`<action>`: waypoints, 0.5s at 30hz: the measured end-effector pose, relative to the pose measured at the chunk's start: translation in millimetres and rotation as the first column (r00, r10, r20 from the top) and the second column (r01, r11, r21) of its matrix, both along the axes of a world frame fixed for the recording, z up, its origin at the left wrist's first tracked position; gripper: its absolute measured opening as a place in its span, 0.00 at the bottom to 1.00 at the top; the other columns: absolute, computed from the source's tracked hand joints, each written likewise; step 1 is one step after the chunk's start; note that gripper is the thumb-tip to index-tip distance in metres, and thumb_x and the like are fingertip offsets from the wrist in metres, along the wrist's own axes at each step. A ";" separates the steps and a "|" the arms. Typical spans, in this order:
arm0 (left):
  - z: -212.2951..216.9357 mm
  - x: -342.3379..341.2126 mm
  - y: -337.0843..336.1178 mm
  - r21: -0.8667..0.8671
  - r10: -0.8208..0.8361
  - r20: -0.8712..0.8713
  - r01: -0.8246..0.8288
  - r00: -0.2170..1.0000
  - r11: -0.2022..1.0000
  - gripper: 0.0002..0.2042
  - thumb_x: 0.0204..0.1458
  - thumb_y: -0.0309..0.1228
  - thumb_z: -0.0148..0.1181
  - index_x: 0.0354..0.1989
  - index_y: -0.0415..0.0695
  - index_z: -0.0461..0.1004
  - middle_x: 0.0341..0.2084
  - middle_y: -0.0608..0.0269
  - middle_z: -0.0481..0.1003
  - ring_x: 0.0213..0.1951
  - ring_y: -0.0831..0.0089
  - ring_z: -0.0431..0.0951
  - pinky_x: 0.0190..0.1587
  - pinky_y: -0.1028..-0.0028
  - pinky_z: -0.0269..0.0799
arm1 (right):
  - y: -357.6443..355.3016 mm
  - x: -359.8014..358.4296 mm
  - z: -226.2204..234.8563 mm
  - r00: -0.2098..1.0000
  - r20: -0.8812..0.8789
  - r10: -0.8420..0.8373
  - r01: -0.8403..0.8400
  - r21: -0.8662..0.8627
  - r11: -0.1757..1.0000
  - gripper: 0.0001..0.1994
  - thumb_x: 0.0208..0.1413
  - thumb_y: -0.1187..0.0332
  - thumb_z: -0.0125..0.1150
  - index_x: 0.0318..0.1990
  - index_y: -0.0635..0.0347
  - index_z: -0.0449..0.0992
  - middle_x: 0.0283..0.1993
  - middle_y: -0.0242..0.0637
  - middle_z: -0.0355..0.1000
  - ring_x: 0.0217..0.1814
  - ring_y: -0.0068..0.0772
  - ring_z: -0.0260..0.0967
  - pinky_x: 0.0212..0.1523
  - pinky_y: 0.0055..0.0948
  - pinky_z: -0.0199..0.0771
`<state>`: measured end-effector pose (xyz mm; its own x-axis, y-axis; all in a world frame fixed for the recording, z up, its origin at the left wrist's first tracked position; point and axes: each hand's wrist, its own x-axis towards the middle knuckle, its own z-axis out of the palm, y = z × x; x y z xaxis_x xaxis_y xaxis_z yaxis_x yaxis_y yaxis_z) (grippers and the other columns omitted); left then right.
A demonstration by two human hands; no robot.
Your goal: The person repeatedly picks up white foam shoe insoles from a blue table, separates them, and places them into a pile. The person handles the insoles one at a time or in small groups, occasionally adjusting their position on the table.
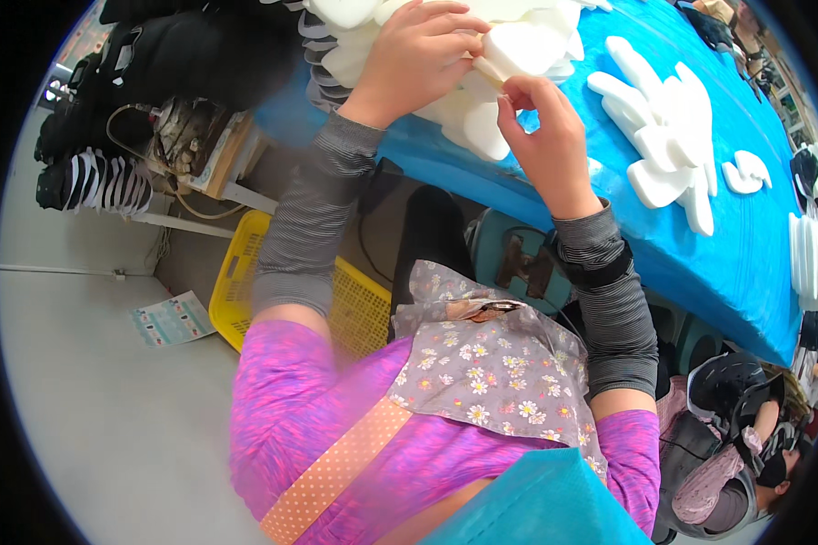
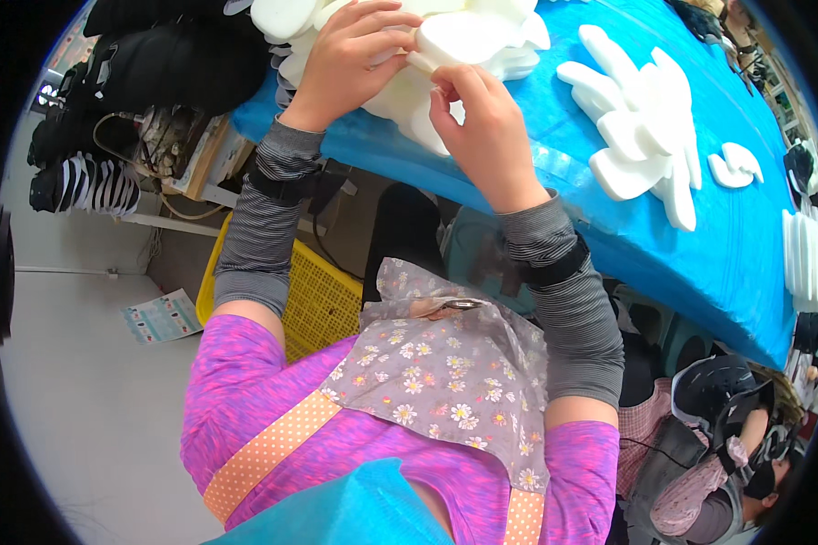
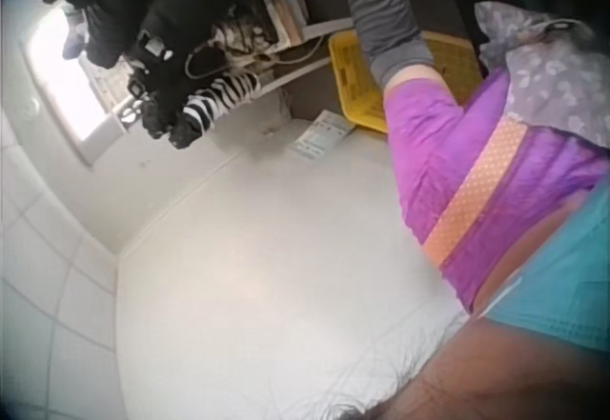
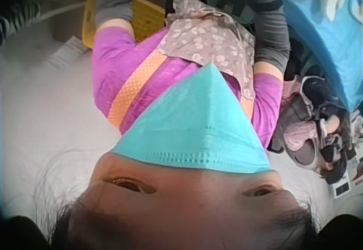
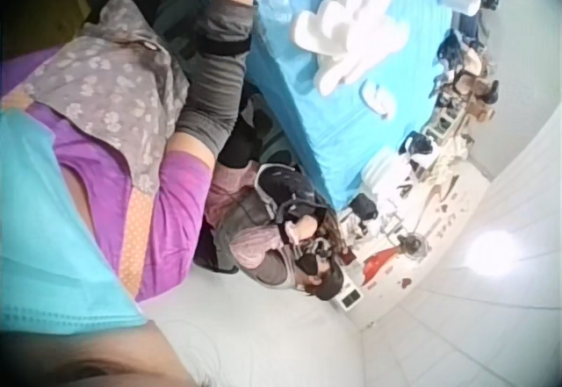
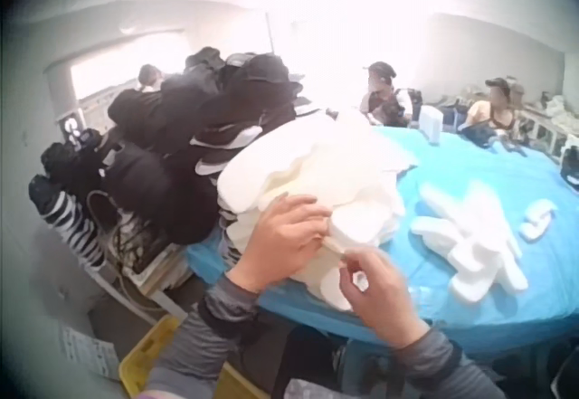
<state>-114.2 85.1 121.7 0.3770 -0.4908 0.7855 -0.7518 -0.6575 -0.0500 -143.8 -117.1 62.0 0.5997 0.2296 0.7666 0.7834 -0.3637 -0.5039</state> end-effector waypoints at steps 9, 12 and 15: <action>-10.8 -6.5 -2.0 -0.026 0.041 -0.027 -0.042 0.999 0.999 0.08 0.47 0.26 0.64 0.36 0.48 0.77 0.51 0.62 0.76 0.56 0.58 0.72 0.62 0.51 0.61 | 11.2 -17.5 -32.9 0.844 -0.532 0.069 0.212 0.450 0.867 0.07 0.57 0.72 0.69 0.39 0.66 0.79 0.32 0.32 0.77 0.31 0.16 0.72 0.35 0.18 0.73; -20.3 -12.7 -5.2 0.152 0.055 0.079 -0.067 0.995 0.986 0.11 0.49 0.29 0.64 0.42 0.49 0.77 0.57 0.60 0.73 0.61 0.54 0.69 0.66 0.43 0.54 | 18.5 -17.5 -44.5 0.847 -0.513 0.139 0.216 0.570 0.793 0.08 0.57 0.72 0.69 0.41 0.66 0.79 0.34 0.30 0.77 0.33 0.15 0.71 0.35 0.17 0.72; -36.5 -19.4 -15.8 0.190 0.144 0.337 -0.217 0.930 0.957 0.10 0.47 0.35 0.72 0.38 0.59 0.80 0.38 0.78 0.78 0.47 0.72 0.76 0.66 0.65 0.62 | 20.2 -13.3 -49.7 0.839 -0.509 0.195 0.208 0.630 0.749 0.09 0.58 0.71 0.69 0.42 0.66 0.79 0.36 0.30 0.77 0.35 0.15 0.71 0.37 0.16 0.72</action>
